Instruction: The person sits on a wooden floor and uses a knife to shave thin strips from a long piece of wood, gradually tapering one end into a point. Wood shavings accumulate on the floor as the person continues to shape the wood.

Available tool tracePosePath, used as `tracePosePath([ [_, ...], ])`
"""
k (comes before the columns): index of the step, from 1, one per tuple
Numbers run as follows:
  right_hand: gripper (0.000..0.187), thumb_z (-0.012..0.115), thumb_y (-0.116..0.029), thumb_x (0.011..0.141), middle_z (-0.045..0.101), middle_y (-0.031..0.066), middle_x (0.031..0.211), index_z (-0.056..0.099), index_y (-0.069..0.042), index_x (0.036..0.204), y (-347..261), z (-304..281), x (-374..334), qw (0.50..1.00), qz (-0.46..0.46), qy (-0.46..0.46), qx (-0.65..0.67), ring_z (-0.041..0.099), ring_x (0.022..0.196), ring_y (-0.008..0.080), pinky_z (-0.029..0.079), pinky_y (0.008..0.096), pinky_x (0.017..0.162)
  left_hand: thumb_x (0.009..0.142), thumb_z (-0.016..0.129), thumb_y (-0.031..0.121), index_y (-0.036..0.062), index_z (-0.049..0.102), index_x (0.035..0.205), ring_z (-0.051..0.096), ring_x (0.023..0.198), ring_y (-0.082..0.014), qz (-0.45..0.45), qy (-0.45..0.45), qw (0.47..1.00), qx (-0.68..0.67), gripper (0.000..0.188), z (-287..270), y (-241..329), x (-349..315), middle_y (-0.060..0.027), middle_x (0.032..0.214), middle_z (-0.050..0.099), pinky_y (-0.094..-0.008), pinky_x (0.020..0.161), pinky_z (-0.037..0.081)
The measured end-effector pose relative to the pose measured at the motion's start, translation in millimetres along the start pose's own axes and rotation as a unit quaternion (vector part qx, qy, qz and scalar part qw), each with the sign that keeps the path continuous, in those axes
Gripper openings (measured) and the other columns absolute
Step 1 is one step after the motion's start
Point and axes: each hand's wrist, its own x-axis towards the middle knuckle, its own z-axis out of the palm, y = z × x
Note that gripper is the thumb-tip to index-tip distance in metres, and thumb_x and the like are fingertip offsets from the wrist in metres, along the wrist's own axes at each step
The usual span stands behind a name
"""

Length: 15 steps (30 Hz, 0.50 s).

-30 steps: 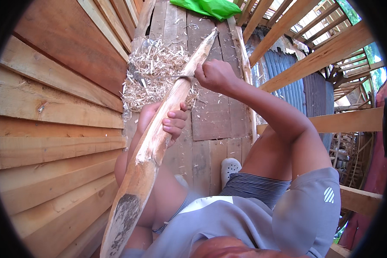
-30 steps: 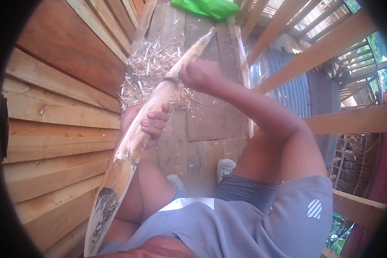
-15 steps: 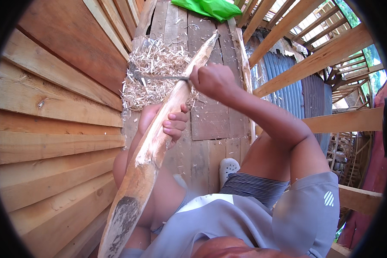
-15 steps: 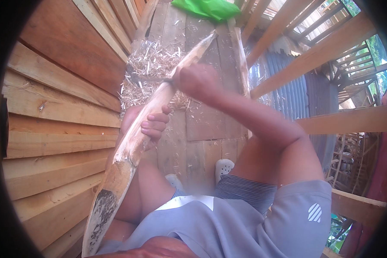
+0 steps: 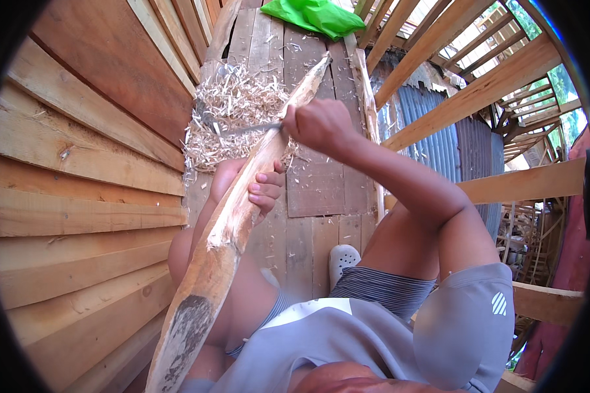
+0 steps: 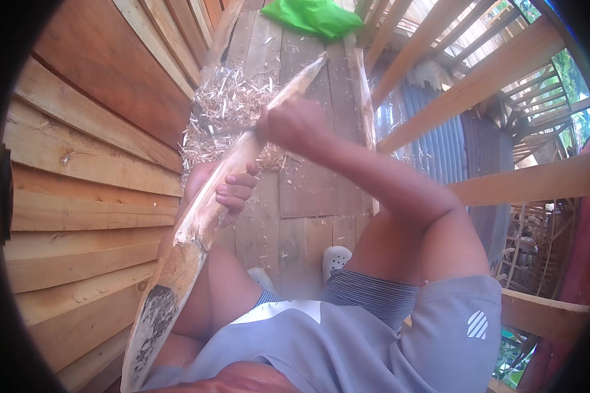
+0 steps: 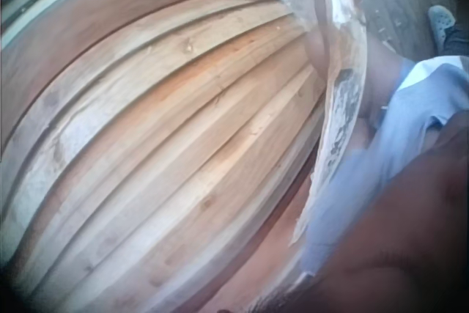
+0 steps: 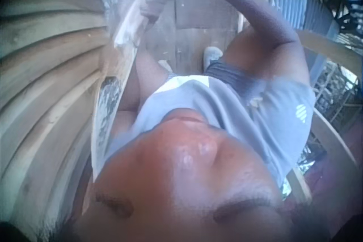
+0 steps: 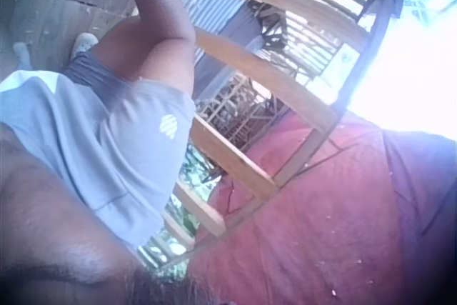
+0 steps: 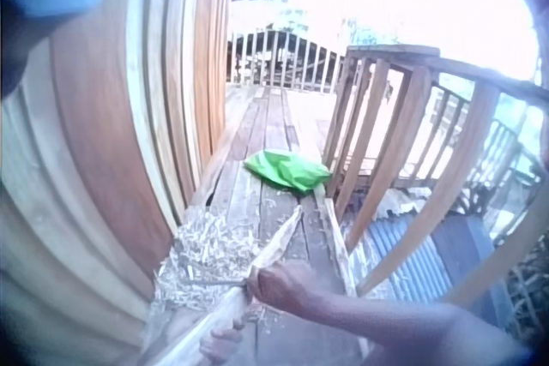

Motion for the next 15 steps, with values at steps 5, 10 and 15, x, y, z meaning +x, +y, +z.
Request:
tracePosePath([
  [5, 0.053, 0.042, -0.031, 0.092, 0.056, 0.0201, 0.051, 0.058, -0.004, 0.05, 50, 3, 11, 0.998, 0.041, 0.012, -0.039, 0.058, 0.047, 0.0399, 0.051, 0.0483, 0.053, 0.095, 0.037, 0.022, -0.0014, 0.047, 0.106, 0.045, 0.057, -0.0123, -0.007, -0.003, 1.0, 0.009, 0.027, 5, -1, 3, -0.0037, 0.076, 0.046, -0.0259, 0.052, 0.042],
  [10, 0.054, 0.042, -0.031, 0.092, 0.052, 0.0209, 0.049, 0.057, -0.003, 0.048, 48, 18, -1, 0.999, 0.014, 0.018, 0.037, 0.056, 0.047, 0.0412, 0.049, 0.0497, 0.053, 0.096, 0.035, 0.019, -0.0052, 0.045, 0.112, 0.045, 0.056, -0.0126, 0.013, 0.019, 1.0, 0.013, 0.03, 4, -4, 5, -0.005, 0.077, 0.045, -0.0261, 0.051, 0.042],
  [15, 0.053, 0.043, -0.031, 0.092, 0.053, 0.0196, 0.049, 0.056, -0.004, 0.049, 6, -4, -6, 1.0, -0.007, 0.008, -0.012, 0.056, 0.045, 0.0396, 0.049, 0.0483, 0.05, 0.094, 0.039, 0.021, -0.0001, 0.047, 0.104, 0.046, 0.059, -0.0128, -0.023, -0.005, 0.999, 0.024, 0.024, -1, 15, 1, -0.0033, 0.076, 0.046, -0.026, 0.055, 0.042],
])
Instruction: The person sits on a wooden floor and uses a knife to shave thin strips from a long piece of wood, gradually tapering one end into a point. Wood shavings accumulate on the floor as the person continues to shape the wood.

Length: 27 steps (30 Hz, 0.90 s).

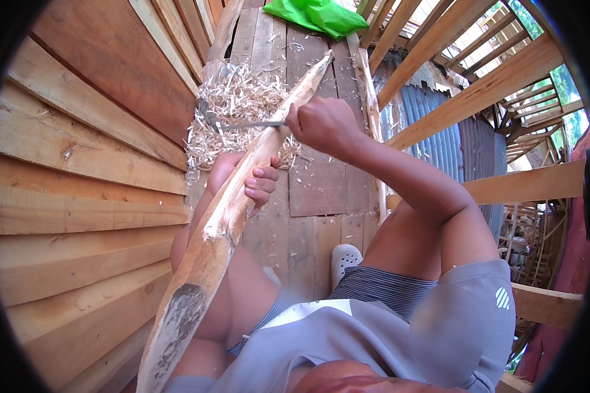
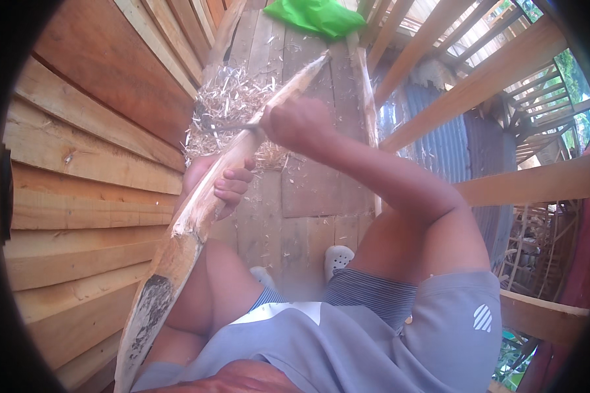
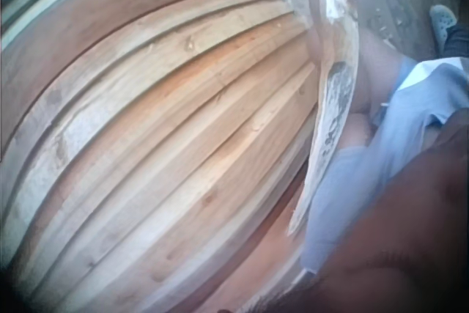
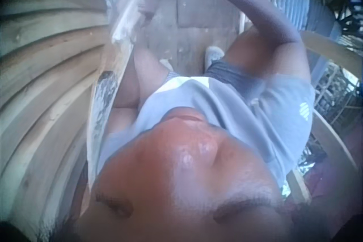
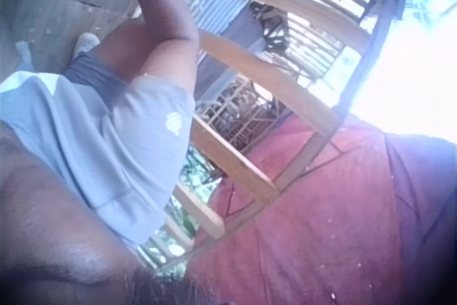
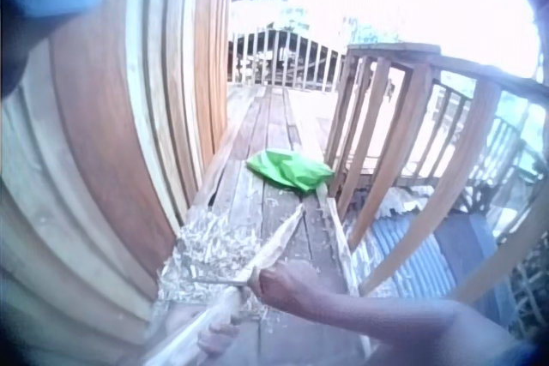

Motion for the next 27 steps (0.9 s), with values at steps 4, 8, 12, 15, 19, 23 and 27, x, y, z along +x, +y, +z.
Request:
tracePosePath([
  [4, 0.053, 0.043, -0.032, 0.092, 0.056, 0.0182, 0.05, 0.057, -0.004, 0.05, 62, 28, 11, 0.998, -0.01, 0.061, -0.014, 0.058, 0.045, 0.0375, 0.049, 0.0478, 0.049, 0.095, 0.039, 0.023, 0.0003, 0.047, 0.105, 0.046, 0.061, -0.0124, 0.007, 0.032, 0.999, -0.022, 0.026, 8, -9, 14, -0.0032, 0.076, 0.046, -0.026, 0.055, 0.042],
  [8, 0.053, 0.042, -0.031, 0.093, 0.055, 0.0187, 0.05, 0.057, -0.004, 0.05, -4, 2, 5, 1.0, 0.018, -0.004, -0.009, 0.059, 0.046, 0.0364, 0.049, 0.0466, 0.049, 0.095, 0.038, 0.021, 0.0008, 0.047, 0.106, 0.046, 0.059, -0.012, 0.007, 0.006, 1.0, 0.03, 0.024, -3, 1, 1, -0.0027, 0.075, 0.046, -0.0261, 0.054, 0.042],
  [12, 0.054, 0.04, -0.03, 0.094, 0.055, 0.0184, 0.05, 0.057, -0.005, 0.05, 63, 31, 13, 0.998, 0.014, 0.049, -0.025, 0.059, 0.047, 0.0361, 0.05, 0.0465, 0.049, 0.095, 0.038, 0.024, 0.0012, 0.048, 0.104, 0.045, 0.057, -0.0121, 0.001, 0.042, 0.999, -0.032, 0.026, 4, -9, 16, -0.0026, 0.074, 0.046, -0.0265, 0.053, 0.042],
  [15, 0.053, 0.04, -0.03, 0.094, 0.056, 0.0181, 0.051, 0.059, -0.005, 0.051, -2, -1, 3, 1.0, -0.018, -0.005, -0.017, 0.06, 0.048, 0.0362, 0.05, 0.0466, 0.049, 0.094, 0.038, 0.022, 0.001, 0.049, 0.105, 0.046, 0.059, -0.0125, 0.001, 0.002, 1.0, -0.018, 0.025, -4, -5, 8, -0.0027, 0.075, 0.047, -0.0267, 0.053, 0.042],
  [19, 0.055, 0.039, -0.031, 0.095, 0.056, 0.0177, 0.05, 0.057, -0.007, 0.048, 46, 29, 11, 0.997, 0.03, 0.06, -0.035, 0.058, 0.047, 0.0376, 0.051, 0.0469, 0.051, 0.094, 0.039, 0.021, 0.0012, 0.049, 0.106, 0.048, 0.06, -0.0128, -0.004, 0.016, 0.999, -0.031, 0.025, -4, -14, 10, -0.0031, 0.076, 0.047, -0.0268, 0.054, 0.043],
  [23, 0.052, 0.04, -0.03, 0.094, 0.058, 0.0182, 0.053, 0.06, -0.005, 0.052, -1, 5, 9, 1.0, -0.018, -0.017, -0.016, 0.059, 0.048, 0.0379, 0.051, 0.0474, 0.052, 0.094, 0.039, 0.021, 0.0017, 0.048, 0.106, 0.049, 0.06, -0.0129, 0.008, -0.001, 1.0, -0.016, 0.025, -8, -7, 2, -0.0033, 0.077, 0.048, -0.0267, 0.056, 0.044],
  [27, 0.054, 0.042, -0.03, 0.094, 0.055, 0.018, 0.049, 0.058, -0.006, 0.048, 67, 22, 25, 0.995, 0.032, 0.086, -0.049, 0.059, 0.047, 0.0363, 0.051, 0.0463, 0.052, 0.093, 0.039, 0.022, 0.0019, 0.049, 0.104, 0.048, 0.059, -0.0132, -0.011, 0.017, 0.999, -0.038, 0.025, -4, -13, 12, -0.0032, 0.077, 0.048, -0.0268, 0.055, 0.044],
])
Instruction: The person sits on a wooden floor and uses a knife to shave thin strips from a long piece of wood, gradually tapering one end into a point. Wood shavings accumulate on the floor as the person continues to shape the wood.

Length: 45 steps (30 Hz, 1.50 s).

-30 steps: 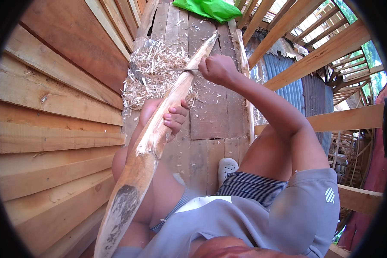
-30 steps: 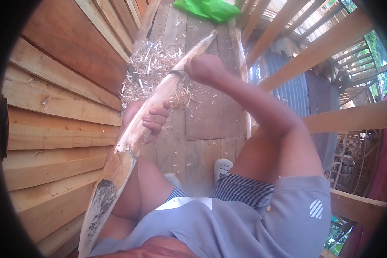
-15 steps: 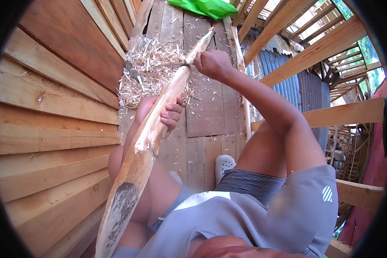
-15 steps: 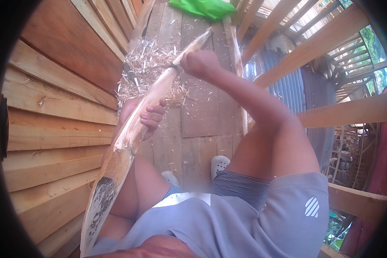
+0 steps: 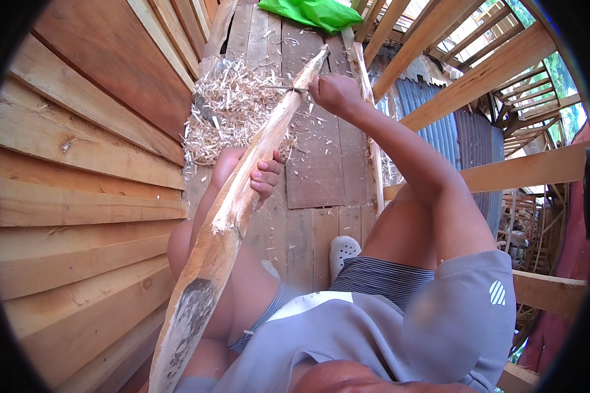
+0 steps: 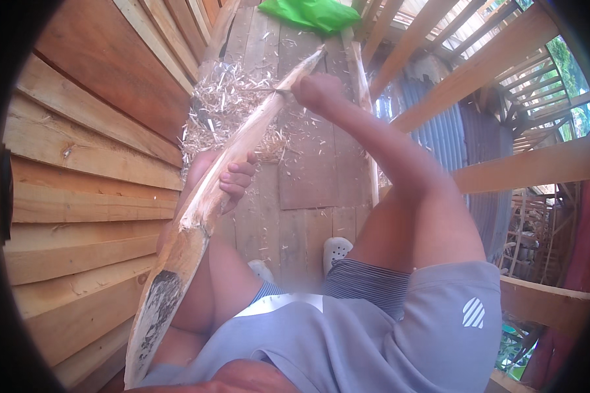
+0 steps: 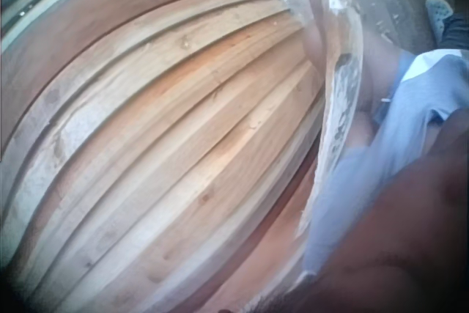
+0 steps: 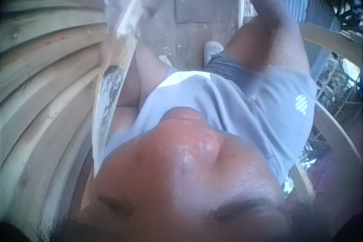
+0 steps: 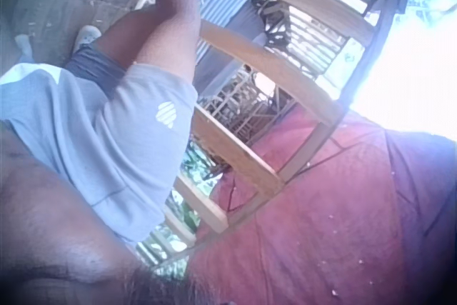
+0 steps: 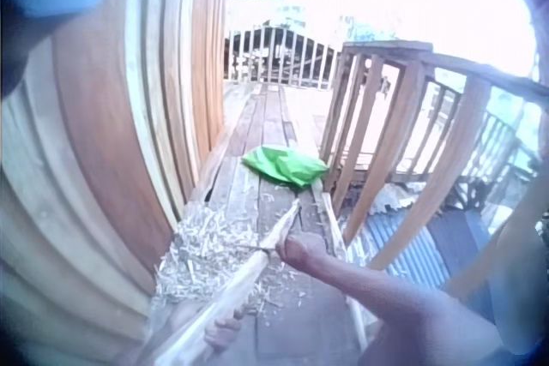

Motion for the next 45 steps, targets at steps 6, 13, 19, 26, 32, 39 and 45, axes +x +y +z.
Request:
tracePosePath([
  [6, 0.052, 0.042, -0.032, 0.094, 0.055, 0.0182, 0.05, 0.059, -0.006, 0.052, -40, -10, -24, 0.996, -0.047, -0.061, 0.055, 0.058, 0.047, 0.0371, 0.05, 0.0461, 0.051, 0.093, 0.039, 0.023, 0.0021, 0.051, 0.104, 0.047, 0.06, -0.0133, -0.004, -0.01, 1.0, 0.02, 0.026, -4, 3, -10, -0.0031, 0.076, 0.048, -0.0268, 0.055, 0.043],
  [13, 0.056, 0.037, -0.033, 0.096, 0.061, 0.0186, 0.058, 0.06, -0.003, 0.055, -33, -5, -15, 0.996, -0.031, -0.087, 0.02, 0.062, 0.052, 0.0364, 0.051, 0.0478, 0.055, 0.093, 0.04, 0.022, 0.001, 0.05, 0.106, 0.047, 0.061, -0.0137, -0.013, -0.03, 0.999, 0.043, 0.027, -8, 6, -6, -0.0035, 0.076, 0.048, -0.0275, 0.055, 0.044],
  [19, 0.057, 0.035, -0.031, 0.098, 0.059, 0.0168, 0.054, 0.058, -0.004, 0.054, -8, 7, -5, 0.992, 0.06, -0.115, -0.002, 0.058, 0.046, 0.0372, 0.051, 0.0483, 0.054, 0.094, 0.038, 0.023, 0.0003, 0.05, 0.106, 0.047, 0.06, -0.0144, 0.003, -0.029, 0.998, 0.06, 0.028, -10, 9, -16, -0.0041, 0.076, 0.048, -0.0267, 0.055, 0.044],
  [26, 0.056, 0.033, -0.031, 0.098, 0.063, 0.0242, 0.066, 0.061, 0.0, 0.061, 53, 36, -13, 0.991, 0.072, -0.112, 0.004, 0.063, 0.058, 0.0414, 0.053, 0.0512, 0.062, 0.095, 0.039, 0.024, 0.0007, 0.049, 0.106, 0.046, 0.059, -0.014, -0.011, -0.021, 1.0, 0.019, 0.028, -3, 2, -12, -0.0042, 0.076, 0.048, -0.0268, 0.055, 0.043],
  [32, 0.043, 0.041, -0.026, 0.093, 0.058, 0.0201, 0.057, 0.06, -0.004, 0.061, -24, 20, -29, 0.994, -0.023, -0.084, 0.069, 0.06, 0.056, 0.0402, 0.049, 0.0497, 0.056, 0.093, 0.042, 0.02, -0.0004, 0.046, 0.109, 0.048, 0.059, -0.0124, 0.027, -0.052, 0.997, -0.053, 0.026, 2, -4, -17, -0.0044, 0.077, 0.046, -0.0251, 0.055, 0.044],
  [39, 0.056, 0.037, -0.029, 0.097, 0.056, 0.0207, 0.053, 0.058, -0.003, 0.051, -64, -11, -38, 0.992, -0.018, -0.093, 0.085, 0.058, 0.05, 0.0411, 0.05, 0.0504, 0.055, 0.09, 0.046, 0.013, -0.0013, 0.043, 0.109, 0.047, 0.058, -0.0123, 0.037, -0.084, 0.994, -0.058, 0.024, 4, -2, -26, -0.0045, 0.078, 0.046, -0.0242, 0.053, 0.043],
  [45, 0.055, 0.039, -0.029, 0.096, 0.057, 0.0218, 0.054, 0.058, -0.003, 0.052, -34, 27, -22, 0.995, 0.068, 0.013, 0.076, 0.059, 0.051, 0.0415, 0.051, 0.0496, 0.054, 0.093, 0.041, 0.017, -0.0004, 0.043, 0.107, 0.047, 0.056, -0.0126, 0.065, -0.083, 0.989, -0.099, 0.023, 14, -9, -18, -0.0037, 0.076, 0.045, -0.0247, 0.053, 0.044],
])
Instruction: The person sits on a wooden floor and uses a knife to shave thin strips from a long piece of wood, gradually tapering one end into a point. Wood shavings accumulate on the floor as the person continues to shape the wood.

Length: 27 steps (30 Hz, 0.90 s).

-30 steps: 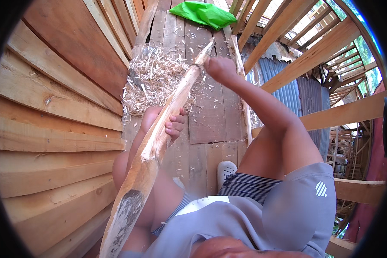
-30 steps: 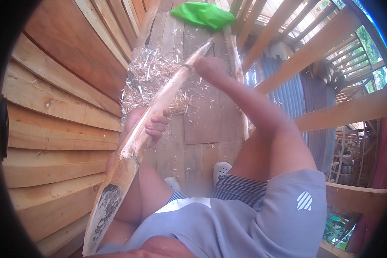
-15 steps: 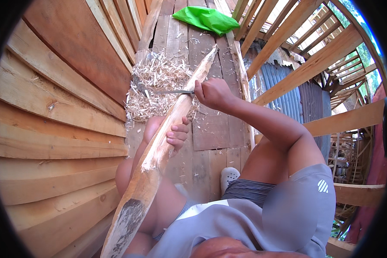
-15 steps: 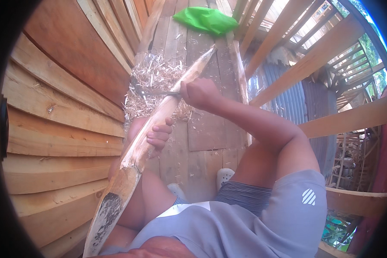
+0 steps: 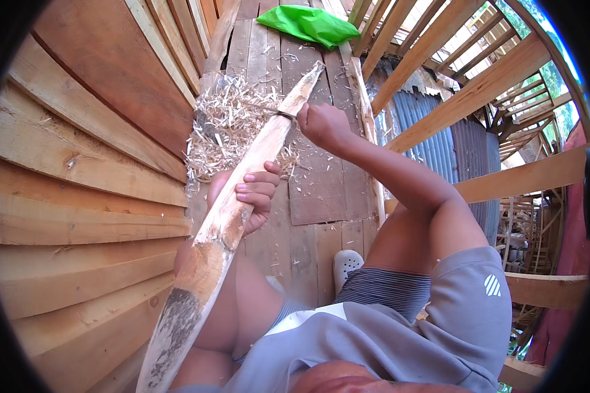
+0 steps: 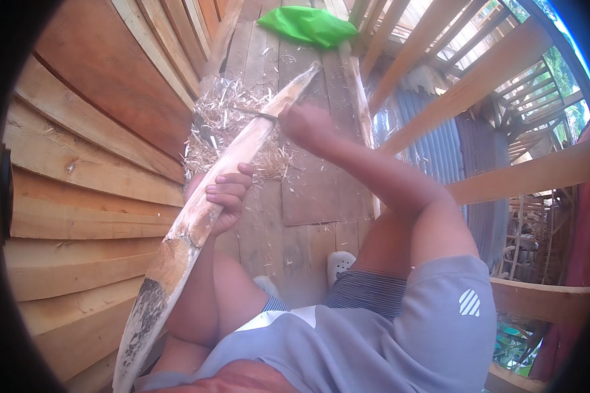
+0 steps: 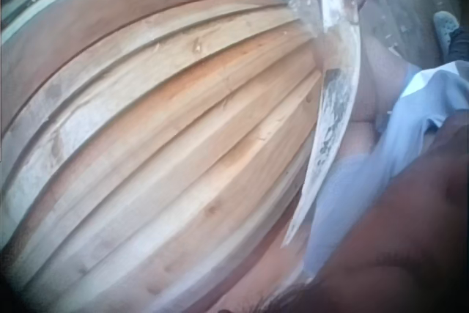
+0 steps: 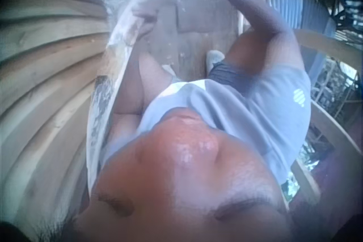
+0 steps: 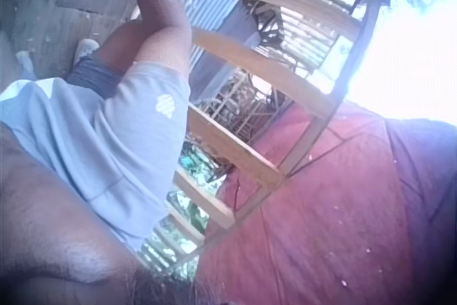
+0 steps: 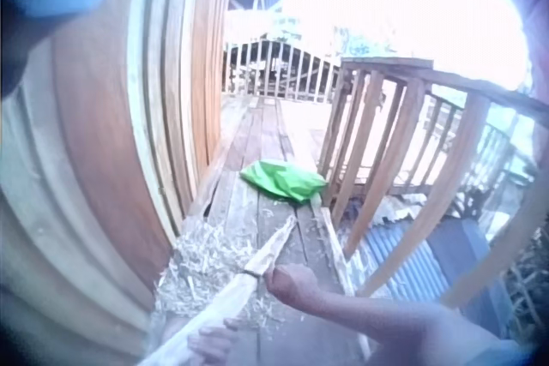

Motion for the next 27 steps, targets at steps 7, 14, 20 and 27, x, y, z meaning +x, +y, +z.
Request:
tracePosePath([
  [7, 0.056, 0.038, -0.029, 0.096, 0.057, 0.0217, 0.054, 0.057, -0.003, 0.051, 14, -5, 14, 0.999, -0.031, -0.028, -0.014, 0.06, 0.052, 0.0404, 0.051, 0.049, 0.053, 0.093, 0.041, 0.017, -0.0004, 0.044, 0.105, 0.047, 0.058, -0.0119, -0.016, 0.019, 0.999, 0.024, 0.021, 4, -9, 0, -0.0037, 0.076, 0.045, -0.0249, 0.054, 0.044],
  [14, 0.054, 0.04, -0.029, 0.095, 0.056, 0.0209, 0.053, 0.057, -0.004, 0.05, 26, -3, 8, 0.999, -0.045, -0.003, -0.006, 0.058, 0.049, 0.0405, 0.05, 0.0496, 0.053, 0.092, 0.042, 0.016, -0.001, 0.044, 0.105, 0.048, 0.058, -0.012, -0.011, 0.007, 0.999, 0.04, 0.021, -2, -12, -6, -0.0032, 0.076, 0.045, -0.0256, 0.054, 0.044],
  [20, 0.057, 0.037, -0.031, 0.097, 0.057, 0.0192, 0.052, 0.058, -0.005, 0.05, -35, -36, -3, 0.991, -0.104, -0.085, -0.023, 0.059, 0.048, 0.0387, 0.05, 0.0488, 0.052, 0.092, 0.043, 0.013, -0.0045, 0.041, 0.11, 0.049, 0.061, -0.0143, -0.042, -0.019, 0.997, 0.058, 0.026, -7, -5, -7, -0.0061, 0.08, 0.045, -0.0273, 0.056, 0.046],
  [27, 0.055, 0.037, -0.029, 0.097, 0.057, 0.0178, 0.052, 0.057, -0.007, 0.05, -35, -23, -3, 0.993, -0.105, -0.052, -0.022, 0.058, 0.048, 0.0396, 0.05, 0.0483, 0.051, 0.094, 0.04, 0.021, -0.001, 0.046, 0.103, 0.047, 0.058, -0.0121, -0.031, 0.011, 0.998, 0.062, 0.024, -2, -5, -10, -0.0032, 0.076, 0.045, -0.0257, 0.055, 0.044],
])
